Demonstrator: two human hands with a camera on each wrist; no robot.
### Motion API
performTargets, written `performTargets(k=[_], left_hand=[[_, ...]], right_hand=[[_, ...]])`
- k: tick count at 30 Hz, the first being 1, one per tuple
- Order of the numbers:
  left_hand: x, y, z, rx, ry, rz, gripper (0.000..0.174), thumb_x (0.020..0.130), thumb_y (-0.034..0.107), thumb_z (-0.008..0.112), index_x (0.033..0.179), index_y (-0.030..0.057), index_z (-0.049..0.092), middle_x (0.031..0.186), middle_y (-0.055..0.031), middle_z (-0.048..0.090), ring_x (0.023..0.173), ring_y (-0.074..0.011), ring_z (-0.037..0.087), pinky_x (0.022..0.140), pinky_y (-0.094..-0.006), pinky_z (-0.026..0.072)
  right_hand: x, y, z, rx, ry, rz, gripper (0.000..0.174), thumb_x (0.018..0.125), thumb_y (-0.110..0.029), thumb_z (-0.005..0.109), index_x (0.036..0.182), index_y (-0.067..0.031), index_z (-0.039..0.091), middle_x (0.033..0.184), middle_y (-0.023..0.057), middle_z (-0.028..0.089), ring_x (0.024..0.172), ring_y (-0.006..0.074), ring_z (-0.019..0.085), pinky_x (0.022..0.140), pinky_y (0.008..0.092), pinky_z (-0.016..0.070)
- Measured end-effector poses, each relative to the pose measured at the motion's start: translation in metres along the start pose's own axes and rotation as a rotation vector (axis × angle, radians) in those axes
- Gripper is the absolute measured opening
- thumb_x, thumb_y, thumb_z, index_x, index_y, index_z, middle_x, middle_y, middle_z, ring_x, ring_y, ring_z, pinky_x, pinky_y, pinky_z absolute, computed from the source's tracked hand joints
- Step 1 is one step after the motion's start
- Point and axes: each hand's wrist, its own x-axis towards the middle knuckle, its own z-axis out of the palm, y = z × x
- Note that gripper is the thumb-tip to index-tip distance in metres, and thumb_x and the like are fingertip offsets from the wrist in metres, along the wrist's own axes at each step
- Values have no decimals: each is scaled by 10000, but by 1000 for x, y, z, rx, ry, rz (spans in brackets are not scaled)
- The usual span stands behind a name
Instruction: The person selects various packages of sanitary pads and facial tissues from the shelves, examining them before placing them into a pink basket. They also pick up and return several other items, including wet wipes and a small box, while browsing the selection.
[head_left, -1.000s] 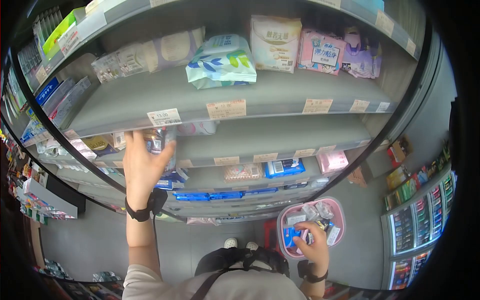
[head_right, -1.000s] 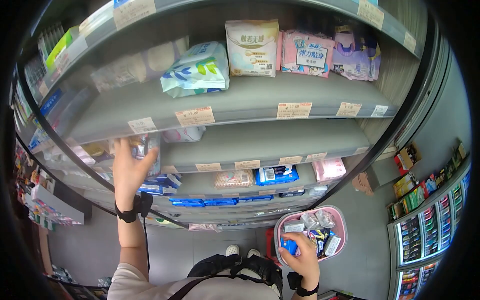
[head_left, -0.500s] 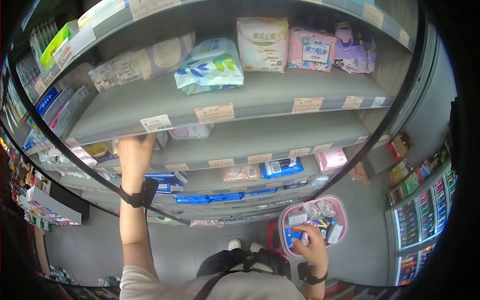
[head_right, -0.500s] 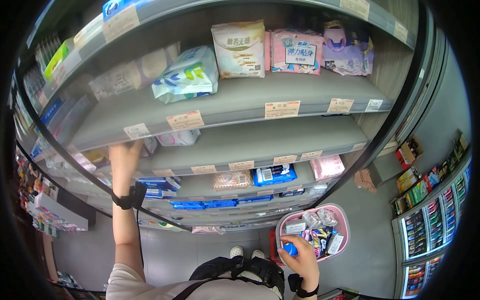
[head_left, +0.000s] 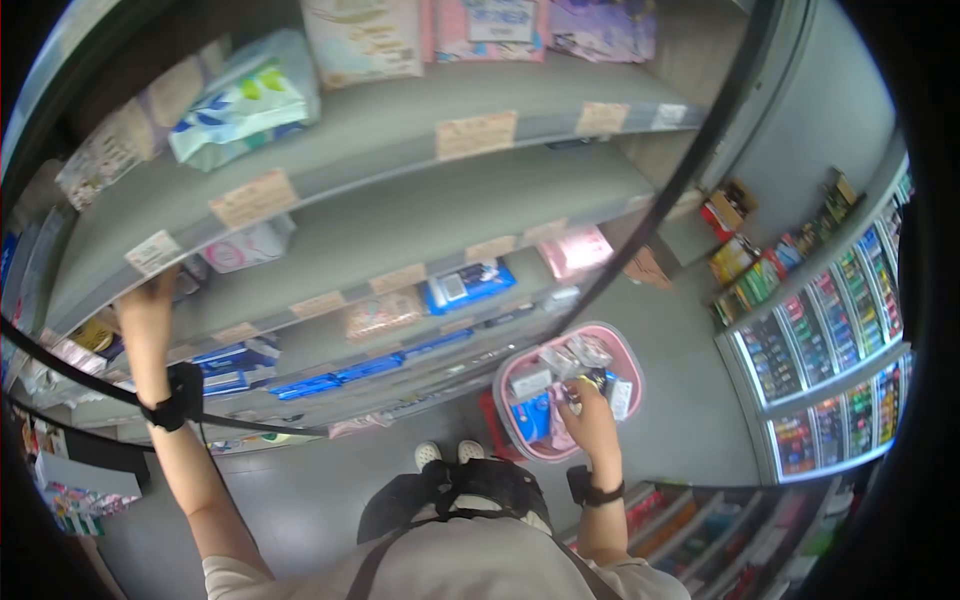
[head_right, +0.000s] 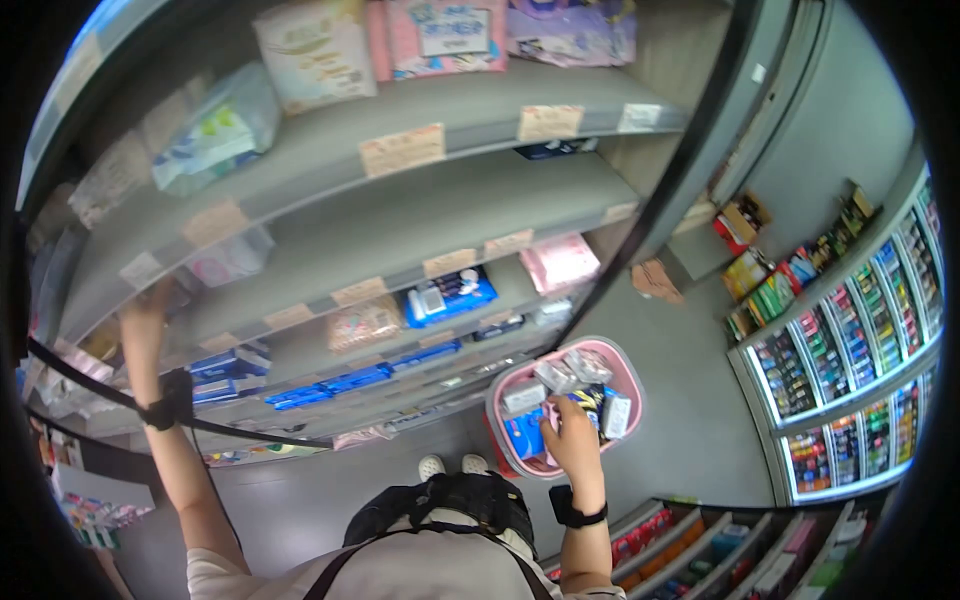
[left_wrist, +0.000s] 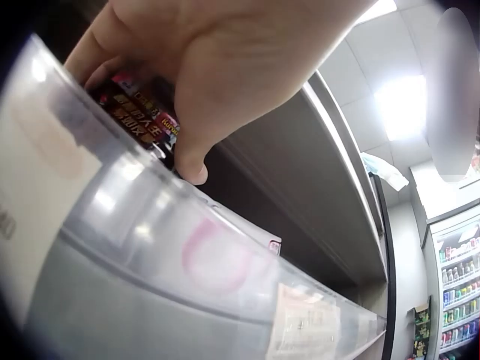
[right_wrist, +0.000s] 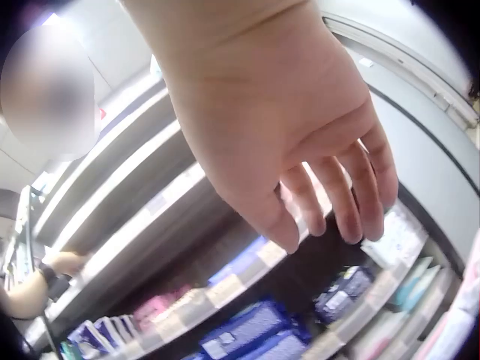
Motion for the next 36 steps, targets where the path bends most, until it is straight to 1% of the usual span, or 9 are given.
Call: performTargets(k=[6, 9, 12, 18, 20, 27, 30, 34, 36], left_hand=[[-46, 14, -18, 0, 188, 71, 483, 942, 250, 635, 1322, -15, 498, 1277, -180, 533, 1194, -328, 493, 1004, -395, 365], [-83, 48, -32, -176, 138, 40, 348, 947, 147, 590, 1266, 14, 541, 1239, -105, 547, 1143, -231, 511, 899, -344, 391], [-117, 55, -34, -227, 79, 100, 291, 915, 85, 571, 1194, 5, 566, 1234, -107, 548, 1111, -224, 511, 864, -310, 394], [-153, 63, -18, -594, -223, -34, 170, 857, 35, 571, 1021, -8, 587, 1076, -105, 567, 968, -180, 536, 767, -263, 409], [-161, 59, -14, -614, -219, -64, 160, 867, 40, 571, 1018, -9, 586, 1062, -102, 569, 957, -182, 539, 769, -268, 413], [-186, 77, -4, -737, -231, -149, 90, 869, 80, 607, 911, 7, 576, 906, -90, 581, 855, -174, 537, 785, -292, 433], [-200, 98, 23, -901, -676, -184, 154, 842, 96, 652, 969, 18, 610, 946, -91, 617, 897, -185, 576, 781, -301, 454], [-199, 143, 61, -1075, -1113, -187, 417, 860, 150, 684, 1239, 32, 555, 1128, -123, 609, 1072, -219, 584, 855, -321, 477], [-204, 154, 78, -1571, -1319, -322, 680, 895, 364, 679, 1426, 52, 392, 1235, -121, 572, 1196, -245, 540, 920, -369, 488]], right_hand=[[5, 133, 52, -188, 144, 262, 409, 745, -180, 722, 1105, -37, 590, 1051, 242, 614, 949, 440, 615, 804, 513, 507], [2, 155, 81, -293, -68, 553, 686, 688, -270, 810, 1255, -51, 492, 1148, 285, 588, 1074, 449, 593, 908, 482, 502], [-16, 206, 139, -226, -68, 511, 892, 629, -312, 870, 1318, -32, 378, 1242, 301, 521, 1161, 421, 552, 957, 491, 478], [-20, 215, 175, -618, 118, 457, 555, 773, -282, 749, 1178, -43, 454, 1116, 215, 569, 967, 396, 633, 796, 497, 534], [-11, 207, 161, -514, 205, 526, 263, 851, -199, 624, 1053, -61, 526, 1035, 176, 627, 838, 416, 661, 692, 515, 539], [3, 138, 34, -292, 164, 399, 206, 828, -142, 631, 1018, -66, 608, 864, 196, 677, 795, 426, 652, 703, 505, 523], [2, 21, -37, -124, 113, 301, 151, 837, -102, 619, 977, -45, 623, 877, 181, 677, 802, 429, 638, 706, 474, 518], [-13, -67, -71, -49, 180, -350, 222, 699, -2, 641, 913, -60, 653, 1008, 120, 675, 909, 330, 635, 762, 398, 493], [-21, -96, -68, -65, 205, -620, 196, 661, 1, 677, 841, -75, 663, 1013, 90, 674, 931, 267, 642, 768, 374, 483]])
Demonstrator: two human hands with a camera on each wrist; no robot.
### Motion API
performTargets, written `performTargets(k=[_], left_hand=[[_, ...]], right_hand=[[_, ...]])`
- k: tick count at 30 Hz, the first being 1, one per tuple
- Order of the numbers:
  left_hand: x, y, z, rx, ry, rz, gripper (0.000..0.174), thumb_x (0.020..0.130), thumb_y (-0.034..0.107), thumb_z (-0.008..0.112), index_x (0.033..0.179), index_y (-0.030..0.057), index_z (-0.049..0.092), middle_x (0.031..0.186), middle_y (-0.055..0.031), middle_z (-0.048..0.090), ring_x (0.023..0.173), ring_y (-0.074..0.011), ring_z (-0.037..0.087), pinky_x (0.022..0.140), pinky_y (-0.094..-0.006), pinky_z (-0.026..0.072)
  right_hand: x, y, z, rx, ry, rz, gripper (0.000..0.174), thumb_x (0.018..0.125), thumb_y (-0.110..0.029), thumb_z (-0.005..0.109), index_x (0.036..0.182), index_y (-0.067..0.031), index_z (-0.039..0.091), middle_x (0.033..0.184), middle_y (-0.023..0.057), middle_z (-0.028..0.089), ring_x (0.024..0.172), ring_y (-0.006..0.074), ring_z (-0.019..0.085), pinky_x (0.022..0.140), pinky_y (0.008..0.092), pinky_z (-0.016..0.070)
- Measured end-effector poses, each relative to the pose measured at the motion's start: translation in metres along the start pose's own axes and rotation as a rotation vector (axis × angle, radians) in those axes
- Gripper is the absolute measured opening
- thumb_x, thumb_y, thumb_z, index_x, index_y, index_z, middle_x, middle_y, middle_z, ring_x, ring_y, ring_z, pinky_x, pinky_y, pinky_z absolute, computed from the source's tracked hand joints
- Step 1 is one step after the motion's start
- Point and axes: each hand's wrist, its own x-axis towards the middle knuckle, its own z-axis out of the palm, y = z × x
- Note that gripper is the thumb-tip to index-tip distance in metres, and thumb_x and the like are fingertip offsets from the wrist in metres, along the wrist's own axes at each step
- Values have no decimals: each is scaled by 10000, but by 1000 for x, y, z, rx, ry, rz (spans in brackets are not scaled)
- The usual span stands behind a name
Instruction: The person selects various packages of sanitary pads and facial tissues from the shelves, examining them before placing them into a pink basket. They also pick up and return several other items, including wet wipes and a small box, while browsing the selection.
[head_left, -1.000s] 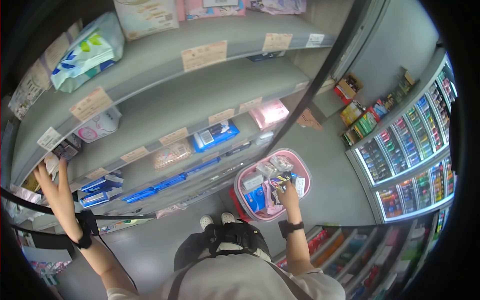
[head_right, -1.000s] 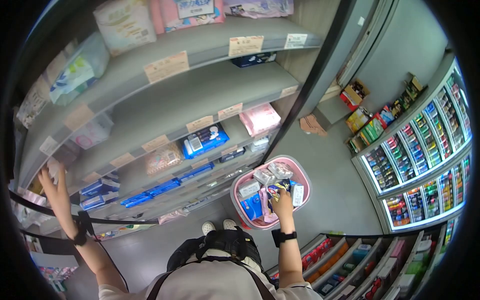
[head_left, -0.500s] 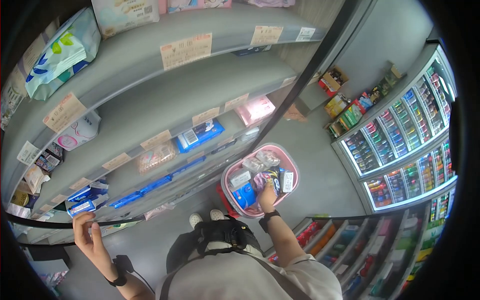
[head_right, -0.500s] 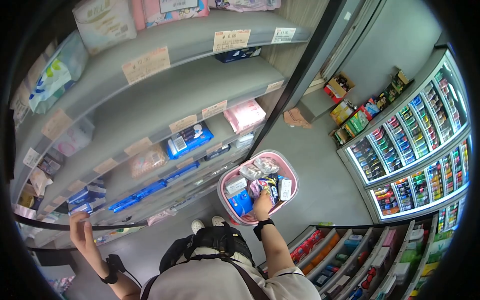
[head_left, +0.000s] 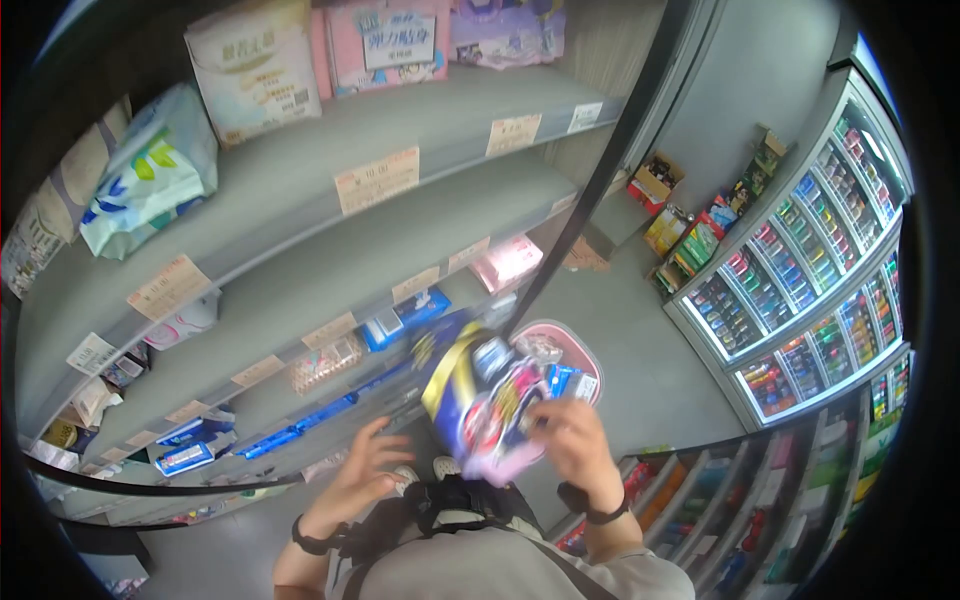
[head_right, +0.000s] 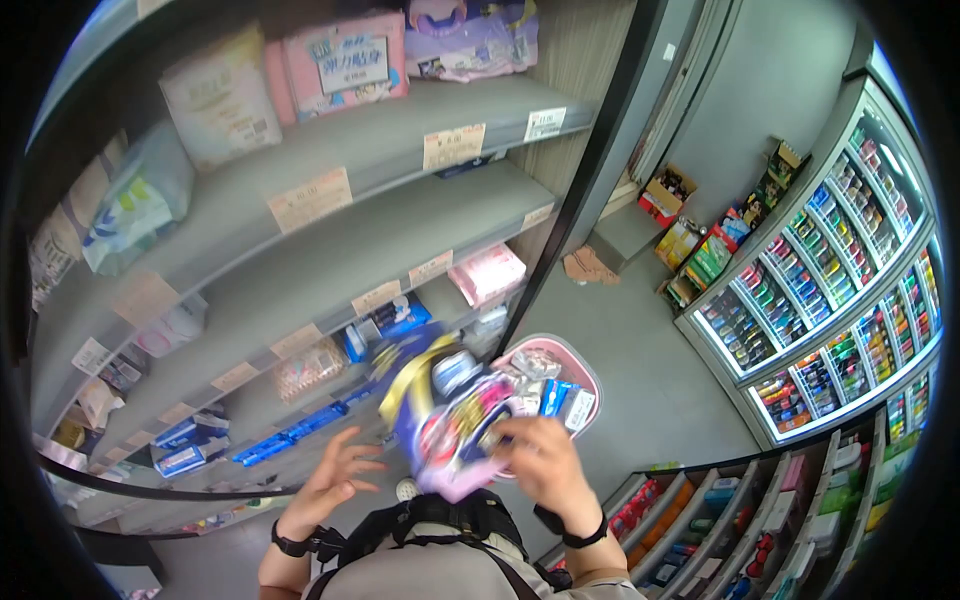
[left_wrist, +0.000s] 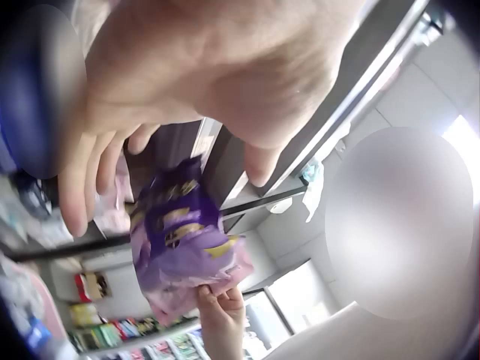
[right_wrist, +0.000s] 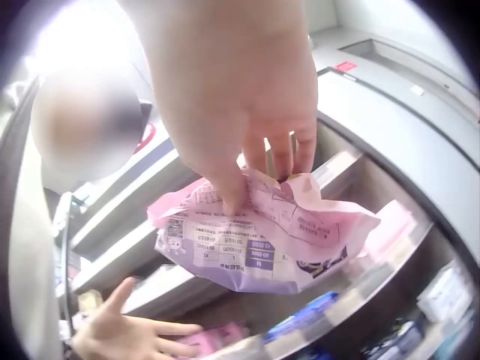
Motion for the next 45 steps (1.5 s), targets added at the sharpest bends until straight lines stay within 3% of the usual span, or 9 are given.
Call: performTargets(k=[8, 11, 14, 16, 21, 25, 32, 36, 45], left_hand=[[10, -1, 2, -254, 28, -171, 594, 873, 125, 668, 1400, -5, 427, 1297, -81, 585, 1161, -197, 558, 1027, -349, 423], [6, -4, 9, -68, -1, -278, 738, 827, 188, 755, 1432, 14, 369, 1296, -87, 560, 1199, -188, 514, 1068, -363, 377], [16, -7, 33, 119, -53, -17, 1067, 778, 284, 797, 1516, 38, 68, 1475, -127, 324, 1350, -234, 337, 1121, -394, 292], [20, -10, 36, 103, -35, 201, 797, 803, 209, 745, 1444, 19, 310, 1364, -131, 485, 1250, -209, 464, 1047, -354, 374], [11, 26, 47, 59, -159, 338, 846, 854, 239, 696, 1498, 18, 193, 1467, -152, 361, 1349, -237, 364, 1102, -372, 302], [4, 53, 49, 104, -267, 423, 993, 855, 219, 697, 1553, 44, 13, 1576, -172, 194, 1454, -266, 218, 1159, -404, 213], [-28, 49, 21, 291, -115, 272, 405, 901, 141, 655, 1282, 48, 556, 1307, -67, 550, 1132, -180, 557, 944, -336, 439], [-52, 45, 9, 339, 30, 105, 337, 935, 124, 598, 1266, 74, 560, 1149, -22, 642, 865, -96, 586, 719, -243, 475], [-85, 4, -18, 136, 194, 130, 359, 942, 120, 587, 1284, 24, 535, 1169, -102, 630, 1004, -189, 624, 864, -334, 511]], right_hand=[[13, -50, 8, 506, -415, 25, 622, 709, -88, 691, 1313, -93, 541, 1372, 132, 502, 1281, 335, 468, 1077, 456, 386], [7, -56, 24, 460, -125, 156, 821, 709, -279, 841, 1379, -31, 435, 1361, 249, 455, 1317, 394, 421, 1092, 457, 357], [7, -70, 51, 262, 56, 186, 1062, 516, -442, 959, 1326, -69, 381, 1480, 327, 162, 1368, 488, 263, 1100, 559, 276], [12, -72, 49, 98, 121, 206, 1034, 487, -472, 963, 1255, -77, 395, 1509, 353, 99, 1377, 521, 223, 1107, 580, 236], [35, -43, 45, 485, 26, 119, 919, 560, -303, 961, 1174, -73, 316, 1463, 340, 261, 1357, 371, 342, 1083, 444, 307], [54, -42, 31, 368, 174, 170, 936, 549, -193, 932, 1247, -44, 326, 1202, 157, 415, 1139, 244, 450, 989, 387, 384], [186, -39, -84, -5, 731, 87, 871, 654, -217, 834, 1386, -31, 399, 1281, 211, 511, 1185, 349, 523, 1022, 417, 412], [263, -23, -118, -260, 562, 211, 808, 672, -298, 786, 1367, -50, 456, 1107, 225, 610, 1062, 393, 557, 957, 442, 436], [364, 58, -78, -264, 628, 170, 845, 729, -354, 769, 1313, 93, 354, 1170, 338, 544, 1122, 489, 500, 964, 518, 422]])
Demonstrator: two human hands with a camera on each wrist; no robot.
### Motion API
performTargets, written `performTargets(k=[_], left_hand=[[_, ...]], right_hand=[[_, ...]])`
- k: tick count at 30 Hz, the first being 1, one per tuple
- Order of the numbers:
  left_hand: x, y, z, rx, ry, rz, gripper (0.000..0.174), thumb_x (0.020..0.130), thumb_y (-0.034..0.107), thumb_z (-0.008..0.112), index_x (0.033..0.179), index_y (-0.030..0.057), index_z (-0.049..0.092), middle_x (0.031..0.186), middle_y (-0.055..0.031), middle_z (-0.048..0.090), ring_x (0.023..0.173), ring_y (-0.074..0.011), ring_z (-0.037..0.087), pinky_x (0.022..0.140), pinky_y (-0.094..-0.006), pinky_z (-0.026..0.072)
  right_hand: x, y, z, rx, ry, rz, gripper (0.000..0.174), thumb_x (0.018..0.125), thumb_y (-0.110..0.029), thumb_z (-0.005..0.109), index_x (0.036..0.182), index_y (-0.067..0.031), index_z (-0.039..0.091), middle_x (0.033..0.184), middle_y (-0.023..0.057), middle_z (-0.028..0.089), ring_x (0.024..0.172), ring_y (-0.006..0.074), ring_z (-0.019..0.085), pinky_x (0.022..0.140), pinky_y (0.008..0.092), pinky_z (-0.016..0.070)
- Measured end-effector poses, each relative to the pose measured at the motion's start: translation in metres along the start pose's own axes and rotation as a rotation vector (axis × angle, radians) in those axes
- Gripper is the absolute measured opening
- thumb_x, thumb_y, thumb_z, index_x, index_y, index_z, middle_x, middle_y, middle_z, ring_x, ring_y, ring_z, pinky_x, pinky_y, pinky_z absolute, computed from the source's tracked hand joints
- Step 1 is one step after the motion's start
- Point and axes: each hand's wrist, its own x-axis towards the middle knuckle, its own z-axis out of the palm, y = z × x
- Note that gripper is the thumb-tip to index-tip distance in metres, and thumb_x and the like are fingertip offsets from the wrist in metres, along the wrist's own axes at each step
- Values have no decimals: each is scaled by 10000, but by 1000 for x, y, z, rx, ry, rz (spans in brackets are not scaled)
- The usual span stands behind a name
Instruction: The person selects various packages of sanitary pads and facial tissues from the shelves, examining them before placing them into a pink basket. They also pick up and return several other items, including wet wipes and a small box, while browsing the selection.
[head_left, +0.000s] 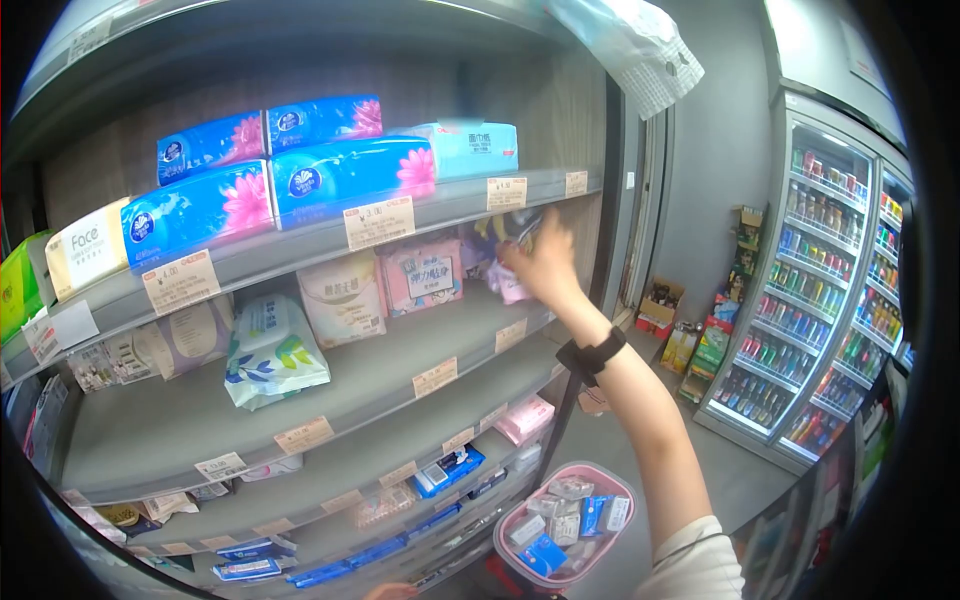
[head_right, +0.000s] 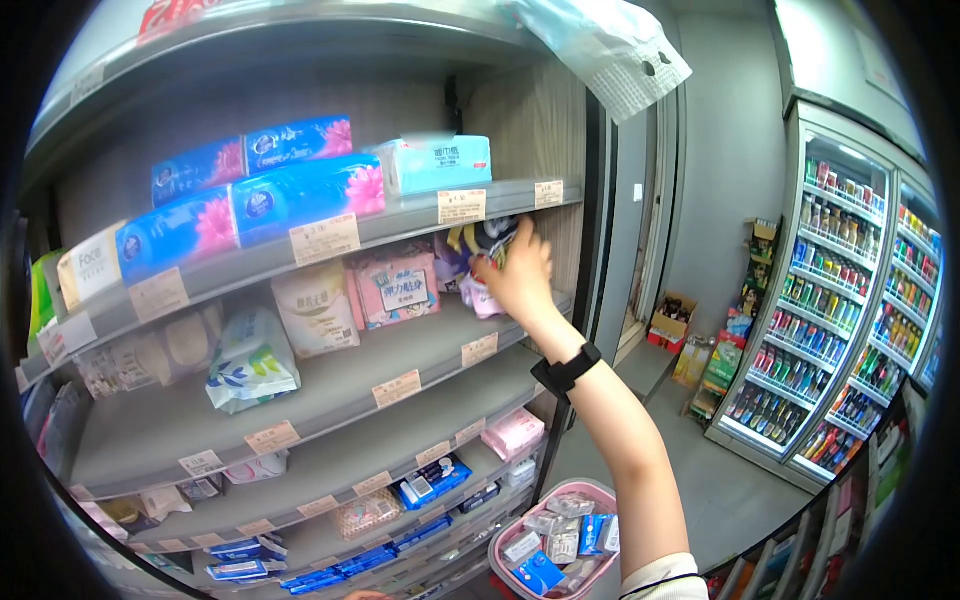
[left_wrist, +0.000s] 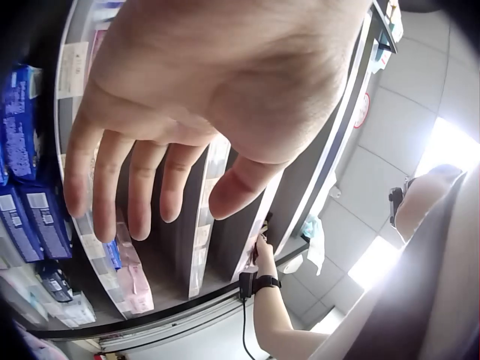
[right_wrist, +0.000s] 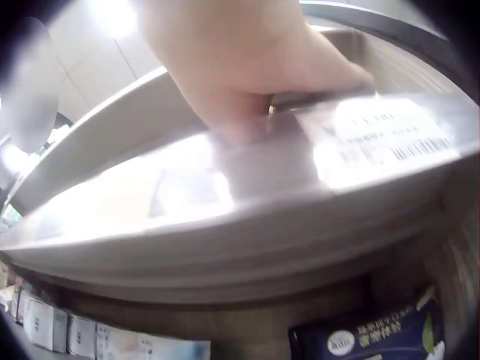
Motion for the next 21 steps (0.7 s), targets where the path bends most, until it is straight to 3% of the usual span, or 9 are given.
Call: performTargets(k=[3, 6, 8, 9, 12, 15, 18, 20, 21], left_hand=[[-4, -5, -4, 4, 50, 4, 350, 949, 126, 582, 1281, 24, 536, 1160, -97, 634, 1002, -194, 625, 871, -332, 513], [-5, -9, -9, 16, 73, -35, 335, 955, 142, 578, 1268, 28, 544, 1156, -93, 638, 1014, -191, 625, 880, -329, 514], [-3, -8, -9, 31, 69, -21, 325, 957, 141, 578, 1259, 25, 548, 1153, -92, 640, 1021, -188, 623, 877, -327, 515], [-3, -8, -9, 45, 69, -7, 316, 958, 140, 578, 1250, 22, 552, 1149, -91, 643, 1028, -186, 622, 874, -326, 515], [0, -15, -7, -2, 110, -5, 306, 957, 120, 575, 1243, 13, 553, 1143, -96, 644, 1038, -183, 618, 874, -324, 509], [5, -17, -6, 39, 120, -54, 307, 956, 95, 565, 1249, 5, 548, 1138, -105, 647, 1035, -194, 618, 892, -329, 500], [8, -7, 3, 73, 134, -84, 313, 950, 90, 563, 1247, -6, 546, 1129, -116, 652, 1044, -216, 618, 927, -345, 481], [9, -5, 8, 86, 139, -100, 305, 946, 115, 579, 1225, -9, 561, 1133, -114, 651, 1054, -216, 614, 947, -347, 460], [9, -5, 9, 84, 135, -135, 305, 946, 115, 579, 1225, -9, 561, 1133, -114, 651, 1054, -216, 614, 947, -347, 460]], right_hand=[[-1, 0, 5, -35, -146, 62, 947, 723, -376, 791, 1383, 91, 299, 1268, 338, 481, 1194, 504, 457, 1019, 506, 395], [-5, -8, -23, -10, -201, 99, 949, 727, -377, 790, 1438, 0, 286, 1259, 278, 479, 1198, 466, 450, 1017, 532, 373], [-22, -14, -47, 17, -60, 29, 872, 740, -358, 779, 1419, -28, 340, 1278, 257, 476, 1218, 439, 454, 1021, 511, 387], [-33, -16, -60, 64, -32, 5, 747, 767, -298, 761, 1371, -31, 411, 1284, 240, 482, 1214, 399, 476, 1019, 469, 404], [-73, -4, -86, 229, 27, 50, 467, 804, -184, 721, 1221, -46, 561, 1128, 182, 585, 1020, 316, 594, 884, 390, 486], [-127, 39, -93, 264, -6, 221, 402, 804, -177, 714, 1168, -50, 599, 1036, 151, 616, 906, 276, 614, 807, 377, 501], [-207, 129, -80, 189, -42, 423, 383, 800, -172, 714, 1147, -47, 609, 1001, 141, 626, 848, 256, 609, 786, 379, 502], [-276, 184, -78, -65, -74, 475, 398, 794, -161, 711, 1155, -38, 598, 1034, 163, 616, 856, 277, 598, 801, 394, 498], [-318, 224, -75, -182, -159, 573, 498, 779, -182, 721, 1223, -39, 545, 1131, 219, 572, 982, 348, 590, 852, 435, 492]])
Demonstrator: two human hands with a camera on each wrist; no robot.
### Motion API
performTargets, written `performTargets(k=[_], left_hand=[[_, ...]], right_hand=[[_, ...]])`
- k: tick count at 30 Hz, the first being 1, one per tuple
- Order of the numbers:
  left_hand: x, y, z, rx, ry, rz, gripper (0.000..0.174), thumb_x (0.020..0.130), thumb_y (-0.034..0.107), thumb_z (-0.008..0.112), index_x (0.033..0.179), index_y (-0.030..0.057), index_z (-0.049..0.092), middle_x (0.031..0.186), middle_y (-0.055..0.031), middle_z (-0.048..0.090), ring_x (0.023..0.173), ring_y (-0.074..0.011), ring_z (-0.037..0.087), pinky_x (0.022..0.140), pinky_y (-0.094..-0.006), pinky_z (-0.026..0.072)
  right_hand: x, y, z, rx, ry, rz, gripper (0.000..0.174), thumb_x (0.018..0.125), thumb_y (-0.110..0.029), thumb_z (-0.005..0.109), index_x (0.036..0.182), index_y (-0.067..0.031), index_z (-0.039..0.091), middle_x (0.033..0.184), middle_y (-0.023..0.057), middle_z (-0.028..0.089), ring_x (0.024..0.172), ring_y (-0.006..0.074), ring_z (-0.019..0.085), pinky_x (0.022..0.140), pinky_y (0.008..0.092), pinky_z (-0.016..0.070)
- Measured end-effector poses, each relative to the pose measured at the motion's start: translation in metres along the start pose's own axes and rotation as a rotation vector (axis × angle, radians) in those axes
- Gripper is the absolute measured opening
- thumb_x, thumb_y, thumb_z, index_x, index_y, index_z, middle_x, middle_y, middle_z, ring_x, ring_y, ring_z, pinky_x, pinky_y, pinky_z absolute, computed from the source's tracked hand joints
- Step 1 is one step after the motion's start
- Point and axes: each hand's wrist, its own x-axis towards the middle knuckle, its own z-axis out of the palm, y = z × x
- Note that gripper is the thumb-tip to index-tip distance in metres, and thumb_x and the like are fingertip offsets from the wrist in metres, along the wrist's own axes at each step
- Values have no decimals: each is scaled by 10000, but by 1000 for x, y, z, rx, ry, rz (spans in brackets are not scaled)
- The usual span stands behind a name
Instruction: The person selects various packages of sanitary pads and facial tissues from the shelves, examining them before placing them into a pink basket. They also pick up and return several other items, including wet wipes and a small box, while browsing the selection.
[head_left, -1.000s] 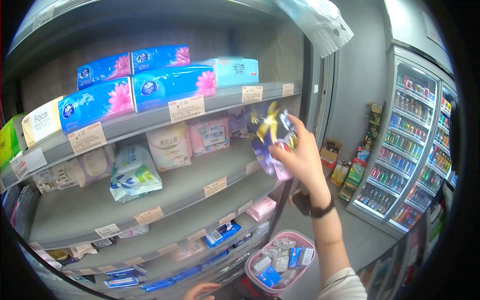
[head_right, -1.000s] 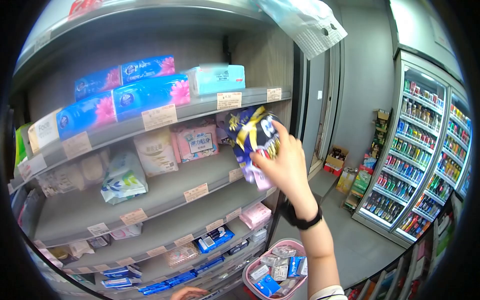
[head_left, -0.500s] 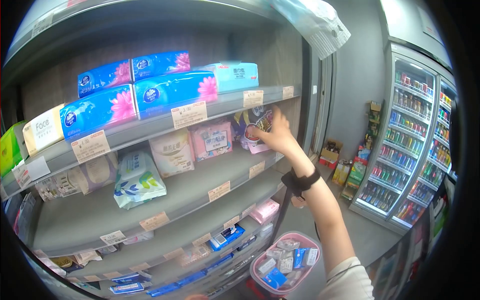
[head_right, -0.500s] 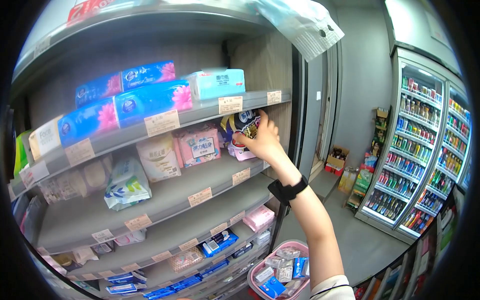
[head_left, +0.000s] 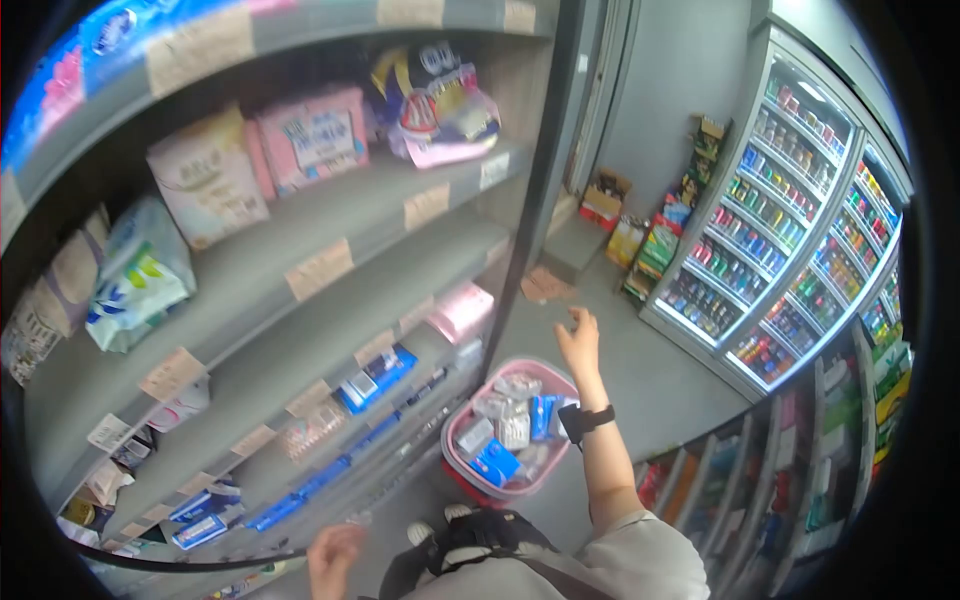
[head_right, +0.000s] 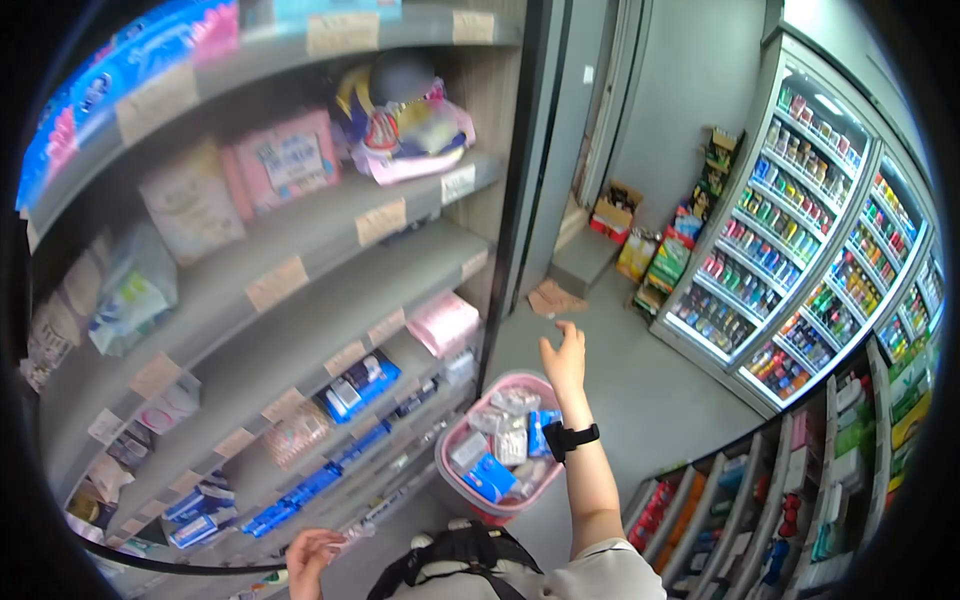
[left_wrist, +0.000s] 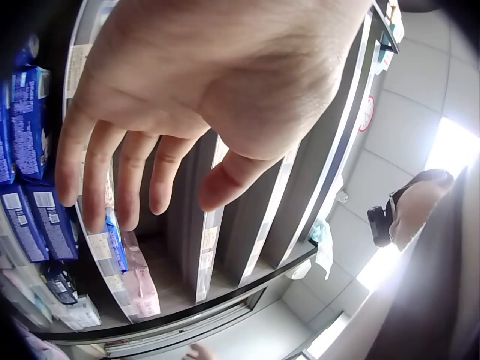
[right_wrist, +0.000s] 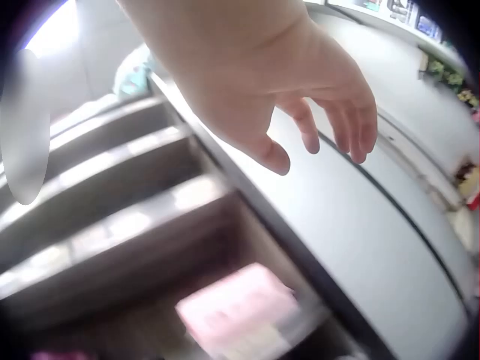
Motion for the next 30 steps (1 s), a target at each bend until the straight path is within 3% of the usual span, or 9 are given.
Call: performTargets(k=[7, 10, 12, 15, 19, 21, 23, 24, 30], left_hand=[[2, 3, 13, 91, 9, -81, 310, 960, 196, 588, 1199, -1, 593, 1156, -100, 652, 1108, -200, 588, 978, -330, 416], [7, -6, 9, 152, -52, -107, 386, 961, 209, 588, 1296, 24, 540, 1207, -82, 617, 1130, -184, 562, 984, -319, 405], [14, -25, 2, 53, -84, -94, 466, 828, 120, 667, 1260, 6, 533, 1169, -108, 632, 1088, -172, 575, 925, -296, 432], [15, -5, 24, 35, 22, -53, 270, 820, 46, 606, 1086, 0, 626, 1010, -82, 690, 958, -140, 617, 833, -255, 438], [15, -7, 20, 56, -7, -67, 311, 821, 51, 609, 1127, -1, 608, 1051, -91, 680, 994, -149, 611, 854, -264, 440], [14, -8, 20, 51, 6, -59, 311, 822, 43, 602, 1130, 2, 608, 1061, -95, 676, 1008, -155, 610, 866, -269, 441], [14, -9, 19, 61, 3, -54, 310, 826, 31, 597, 1134, 2, 607, 1070, -93, 674, 1018, -159, 610, 880, -274, 442], [14, -8, 19, 73, -4, -52, 309, 830, 19, 593, 1139, 2, 606, 1078, -91, 671, 1027, -162, 609, 893, -280, 443], [31, 2, 30, 110, -115, -30, 406, 854, 61, 617, 1248, 5, 533, 1201, -112, 609, 1122, -200, 577, 958, -332, 431]], right_hand=[[-142, 188, 44, -415, -313, 484, 965, 680, -319, 811, 1461, -110, 284, 1307, 289, 461, 1162, 484, 495, 1010, 512, 425], [-174, 196, 50, -361, -344, 725, 951, 695, -269, 814, 1458, -119, 267, 1357, 297, 434, 1218, 495, 462, 1015, 514, 420], [-182, 195, 50, -365, -315, 724, 908, 712, -236, 800, 1444, -107, 279, 1346, 299, 453, 1238, 489, 456, 1020, 506, 418], [-182, 207, 51, -352, -235, 652, 814, 741, -198, 776, 1396, -52, 317, 1300, 308, 495, 1210, 473, 496, 998, 484, 437], [-162, 240, 66, -89, -12, 647, 654, 765, -204, 745, 1277, 29, 412, 1193, 296, 562, 1064, 449, 591, 952, 441, 470], [-150, 232, 62, -115, 5, 565, 599, 771, -201, 727, 1267, 4, 460, 1139, 225, 593, 958, 367, 635, 881, 398, 514], [-118, 137, 16, 399, -380, 899, 540, 781, -197, 703, 1256, -34, 506, 1120, 149, 593, 915, 246, 638, 796, 334, 539], [-110, 104, 2, 478, -483, 846, 492, 799, -180, 672, 1258, -67, 537, 1095, 96, 602, 882, 169, 627, 726, 277, 538], [-93, -54, -44, 772, -930, 356, 451, 841, -109, 633, 1286, -49, 583, 1029, 59, 664, 895, 128, 613, 781, 263, 492]])
